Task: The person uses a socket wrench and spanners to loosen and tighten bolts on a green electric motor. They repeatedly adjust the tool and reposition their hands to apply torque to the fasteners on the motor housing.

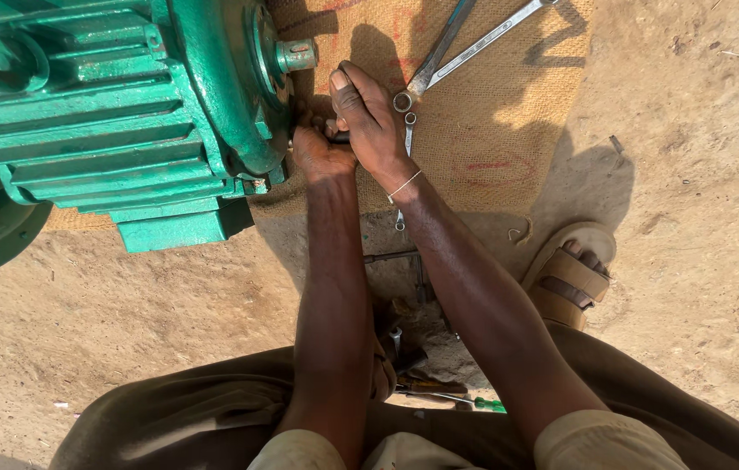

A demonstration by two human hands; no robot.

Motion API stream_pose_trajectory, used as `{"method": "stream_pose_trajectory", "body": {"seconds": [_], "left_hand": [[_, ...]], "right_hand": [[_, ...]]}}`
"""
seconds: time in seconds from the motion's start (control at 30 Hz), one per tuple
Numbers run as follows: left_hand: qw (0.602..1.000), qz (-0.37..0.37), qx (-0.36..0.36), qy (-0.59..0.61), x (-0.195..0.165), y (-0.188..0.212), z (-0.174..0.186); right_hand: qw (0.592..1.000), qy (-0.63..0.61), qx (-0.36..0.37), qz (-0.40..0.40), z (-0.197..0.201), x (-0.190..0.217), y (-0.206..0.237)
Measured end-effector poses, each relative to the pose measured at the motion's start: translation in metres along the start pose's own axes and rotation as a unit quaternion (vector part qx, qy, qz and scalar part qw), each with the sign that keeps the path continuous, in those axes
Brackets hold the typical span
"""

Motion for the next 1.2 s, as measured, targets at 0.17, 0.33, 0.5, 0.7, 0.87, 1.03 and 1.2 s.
{"method": "stream_pose_trajectory", "body": {"seconds": [0.17, 0.33, 0.5, 0.7, 0.87, 1.03, 1.2], "left_hand": [[0.997, 0.060, -0.021, 0.044, 0.001, 0.010, -0.001], [0.997, 0.054, 0.029, 0.047, 0.001, 0.001, -0.003], [0.992, 0.083, 0.065, 0.063, 0.005, -0.006, 0.000], [0.995, 0.066, 0.077, 0.022, 0.003, -0.009, 0.004], [0.992, 0.095, 0.064, 0.053, 0.004, -0.008, 0.006], [0.991, 0.095, 0.059, 0.069, 0.004, -0.001, 0.003], [0.991, 0.101, 0.029, 0.080, 0.005, -0.006, 0.004]], "right_hand": [[0.989, 0.038, 0.129, 0.063, 0.014, 0.009, 0.004], [0.958, 0.247, 0.102, 0.107, 0.029, 0.008, 0.007], [0.933, 0.326, 0.015, 0.149, 0.029, 0.012, 0.004], [0.978, 0.153, -0.035, 0.136, 0.009, 0.025, 0.001], [0.932, -0.293, -0.182, 0.109, 0.046, 0.031, -0.030], [0.995, 0.074, -0.066, 0.019, 0.074, 0.015, 0.017], [0.972, -0.041, -0.215, -0.083, 0.067, -0.033, 0.090]]}}
Point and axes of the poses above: each hand's wrist, its own y-axis away from the middle knuckle, its own z-axis out of the back of the hand, x = y × z, the point moved 3 cm from there along -y, towards the middle knuckle, and after that the axes turned 8 degrees about -x, right-handed, at the moved point
